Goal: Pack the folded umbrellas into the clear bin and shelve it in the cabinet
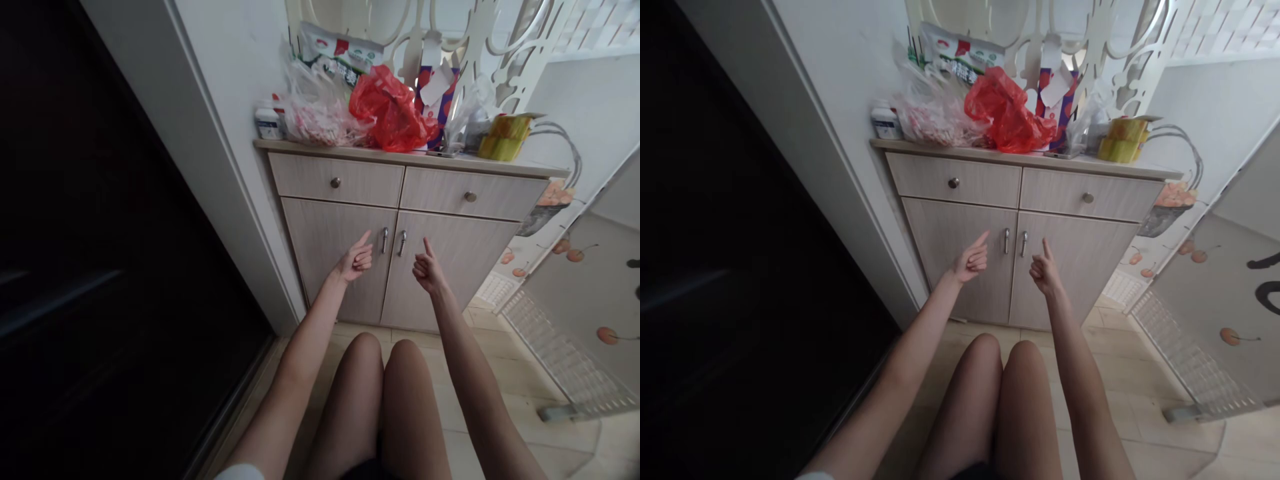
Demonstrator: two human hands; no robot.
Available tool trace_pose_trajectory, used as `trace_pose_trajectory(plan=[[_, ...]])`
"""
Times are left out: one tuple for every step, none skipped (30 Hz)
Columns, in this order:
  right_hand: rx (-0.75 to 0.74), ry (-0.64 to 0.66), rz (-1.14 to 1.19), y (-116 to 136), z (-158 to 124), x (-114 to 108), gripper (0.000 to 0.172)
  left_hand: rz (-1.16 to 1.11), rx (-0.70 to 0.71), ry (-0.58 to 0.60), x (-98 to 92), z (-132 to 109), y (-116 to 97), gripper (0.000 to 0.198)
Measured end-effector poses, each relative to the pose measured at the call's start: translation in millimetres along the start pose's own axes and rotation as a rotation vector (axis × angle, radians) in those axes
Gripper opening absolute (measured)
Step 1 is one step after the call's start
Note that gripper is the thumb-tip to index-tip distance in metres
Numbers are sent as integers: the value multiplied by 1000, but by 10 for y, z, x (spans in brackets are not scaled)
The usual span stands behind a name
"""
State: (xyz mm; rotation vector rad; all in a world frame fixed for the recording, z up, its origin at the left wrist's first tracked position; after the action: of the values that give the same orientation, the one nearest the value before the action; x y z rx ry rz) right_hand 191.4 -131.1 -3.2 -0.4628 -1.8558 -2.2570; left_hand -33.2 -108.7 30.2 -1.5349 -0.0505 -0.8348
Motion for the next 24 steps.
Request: trace_pose_trajectory(plan=[[33, 68, 80, 20, -70, 12, 77, -110, 10, 18, 13, -64, 9, 60], [57, 119, 143, 40, -127, 24, 73, -196, 27, 10, 23, -109, 29, 57], [70, 155, 193, 57, -170, 35, 69, -262, 43, -10, 35, -137, 60, 54], [76, 176, 232, 68, -199, 47, 65, -313, 57, -33, 50, -149, 100, 51], [77, 186, 263, 73, -215, 59, 62, -352, 69, -55, 67, -148, 143, 50], [77, 188, 288, 71, -222, 71, 61, -383, 81, -73, 86, -139, 185, 49], [77, 188, 309, 63, -221, 85, 60, -406, 91, -85, 105, -124, 223, 48], [77, 188, 326, 53, -216, 98, 60, -421, 98, -91, 123, -106, 256, 48], [75, 189, 340, 42, -208, 109, 61, -431, 100, -93, 139, -88, 284, 48], [74, 192, 347, 31, -199, 118, 63, -433, 96, -91, 151, -70, 307, 48], [71, 199, 348, 20, -189, 122, 65, -430, 88, -85, 158, -53, 323, 47], [67, 204, 339, 10, -178, 121, 66, -420, 80, -79, 160, -35, 335, 46], [60, 207, 319, -1, -164, 115, 67, -400, 72, -75, 154, -15, 343, 44], [54, 205, 283, -16, -148, 103, 69, -367, 66, -75, 142, 10, 348, 42], [47, 193, 228, -36, -127, 87, 70, -317, 60, -83, 124, 42, 353, 40], [35, 168, 151, -62, -99, 65, 71, -240, 53, -112, 97, 84, 360, 38], [15, 126, 43, -91, -63, 39, 72, -120, 51, -176, 57, 134, 365, 36], [-20, 71, -100, -119, -18, 13, 72, 28, 55, -269, 12, 193, 366, 34], [-74, 6, -274, -141, 35, -8, 71, 177, 67, -372, -27, 258, 360, 32], [-144, -66, -464, -156, 95, -17, 69, 300, 83, -468, -52, 331, 351, 30], [-224, -138, -651, -165, 161, -10, 65, 406, 107, -542, -57, 412, 341, 28], [-300, -204, -814, -176, 231, 15, 60, 506, 137, -587, -41, 500, 331, 26], [-360, -259, -935, -192, 306, 50, 54, 616, 170, -596, -4, 592, 324, 26], [-394, -300, -1009, -215, 384, 91, 49, 741, 199, -584, 44, 681, 321, 27]])
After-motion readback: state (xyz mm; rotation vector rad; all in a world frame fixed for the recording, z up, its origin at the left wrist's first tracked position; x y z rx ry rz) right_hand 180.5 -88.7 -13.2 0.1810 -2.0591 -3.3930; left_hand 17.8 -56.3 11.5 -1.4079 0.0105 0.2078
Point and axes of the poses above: each hand's wrist, its own z-axis towards the middle knuckle, its own x-axis out of the palm, y = z × x, the point moved 4 cm from there along z, towards the middle knuckle, and after that the axes turned 4 degrees about -z, right-handed, at the moved point
